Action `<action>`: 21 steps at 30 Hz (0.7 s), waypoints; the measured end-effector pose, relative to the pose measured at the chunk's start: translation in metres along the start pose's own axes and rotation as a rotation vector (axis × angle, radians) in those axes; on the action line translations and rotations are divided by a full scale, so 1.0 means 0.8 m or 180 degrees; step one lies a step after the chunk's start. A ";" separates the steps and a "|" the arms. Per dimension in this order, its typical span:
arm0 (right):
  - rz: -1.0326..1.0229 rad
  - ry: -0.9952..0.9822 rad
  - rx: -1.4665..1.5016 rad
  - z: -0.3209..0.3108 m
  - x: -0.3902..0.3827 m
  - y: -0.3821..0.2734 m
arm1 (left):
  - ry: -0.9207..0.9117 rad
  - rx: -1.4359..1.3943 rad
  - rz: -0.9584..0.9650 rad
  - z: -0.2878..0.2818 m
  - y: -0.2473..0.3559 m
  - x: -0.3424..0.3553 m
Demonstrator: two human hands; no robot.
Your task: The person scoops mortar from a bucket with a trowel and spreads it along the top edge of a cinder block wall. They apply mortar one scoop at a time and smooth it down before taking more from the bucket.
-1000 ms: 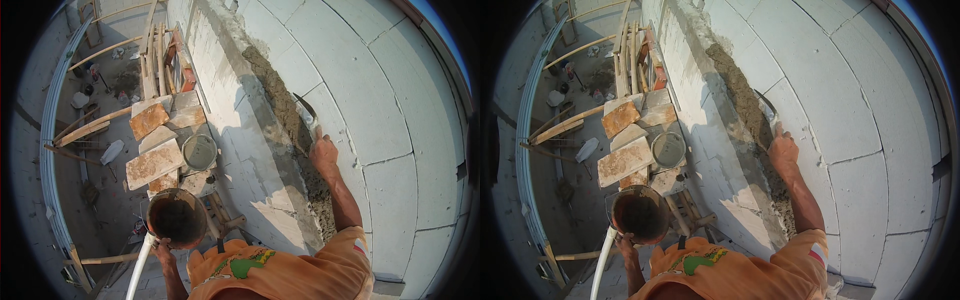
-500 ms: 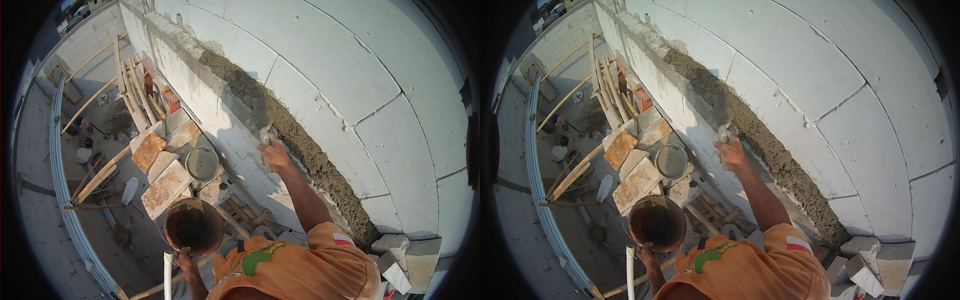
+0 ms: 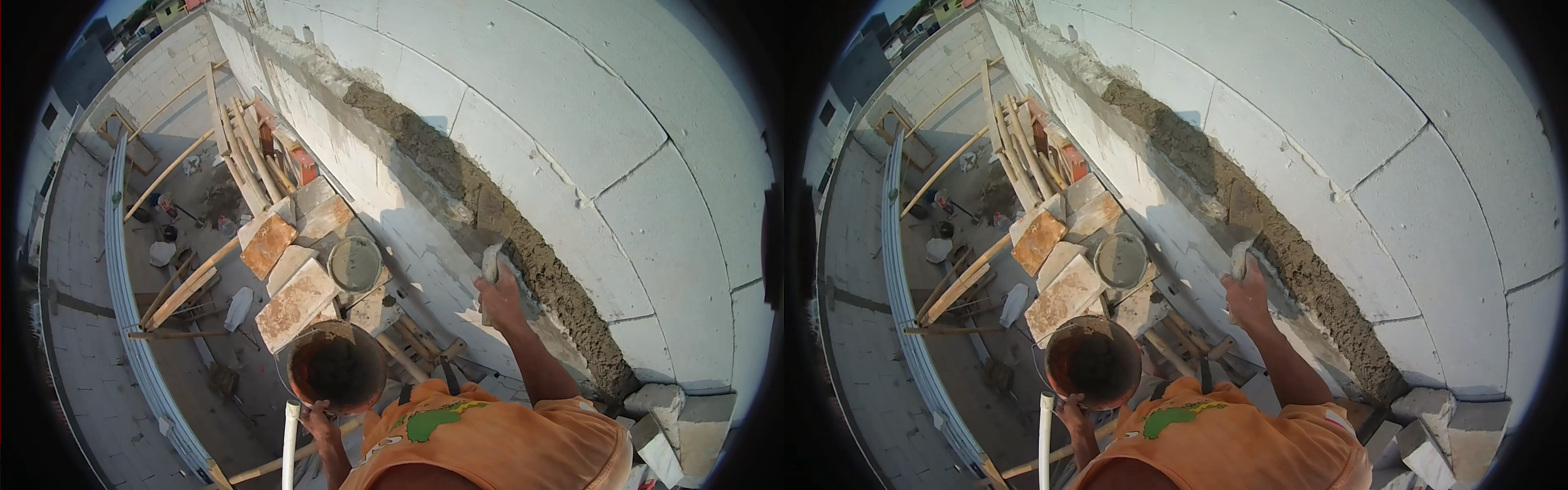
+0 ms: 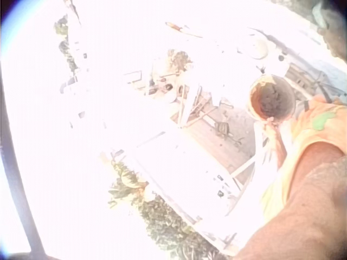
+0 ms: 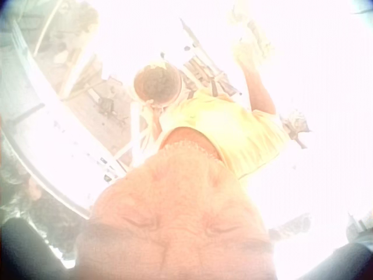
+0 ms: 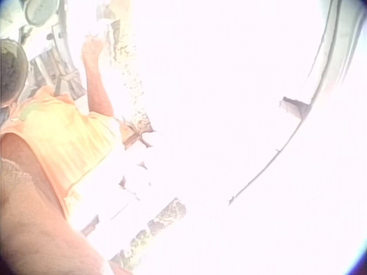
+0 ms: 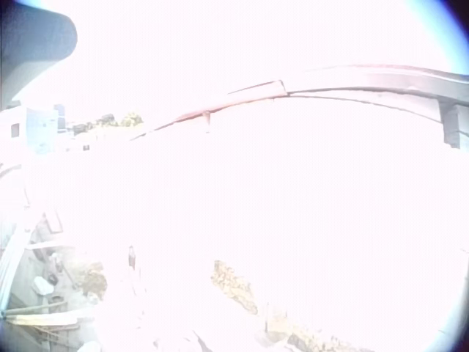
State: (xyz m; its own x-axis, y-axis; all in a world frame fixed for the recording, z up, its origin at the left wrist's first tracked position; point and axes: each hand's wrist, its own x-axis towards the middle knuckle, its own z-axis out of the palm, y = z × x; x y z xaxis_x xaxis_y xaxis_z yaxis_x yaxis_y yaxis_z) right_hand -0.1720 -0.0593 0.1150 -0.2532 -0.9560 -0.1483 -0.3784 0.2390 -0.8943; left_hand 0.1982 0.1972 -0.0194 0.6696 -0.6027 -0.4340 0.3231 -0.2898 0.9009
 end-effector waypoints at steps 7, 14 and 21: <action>-0.0320 -0.0601 0.0871 0.093 0.085 -0.088 | 0.0298 -0.0296 -0.0592 0.026 0.041 -0.006; -0.0396 -0.0292 0.2173 0.238 0.195 -0.074 | 0.0337 -0.0668 -0.0409 0.023 0.027 -0.012; -0.0421 0.0533 0.1572 0.393 0.283 -0.047 | 0.0772 -0.0218 -0.0794 -0.074 -0.045 -0.011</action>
State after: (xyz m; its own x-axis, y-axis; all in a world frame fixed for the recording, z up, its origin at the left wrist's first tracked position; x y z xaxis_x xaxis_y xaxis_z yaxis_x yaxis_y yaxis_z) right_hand 0.0646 -0.3383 -0.0176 -0.3855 -0.9226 0.0123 0.0370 -0.0287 -0.9989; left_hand 0.2200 0.2571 -0.0479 0.7009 -0.3233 -0.6357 0.5354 -0.3503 0.7685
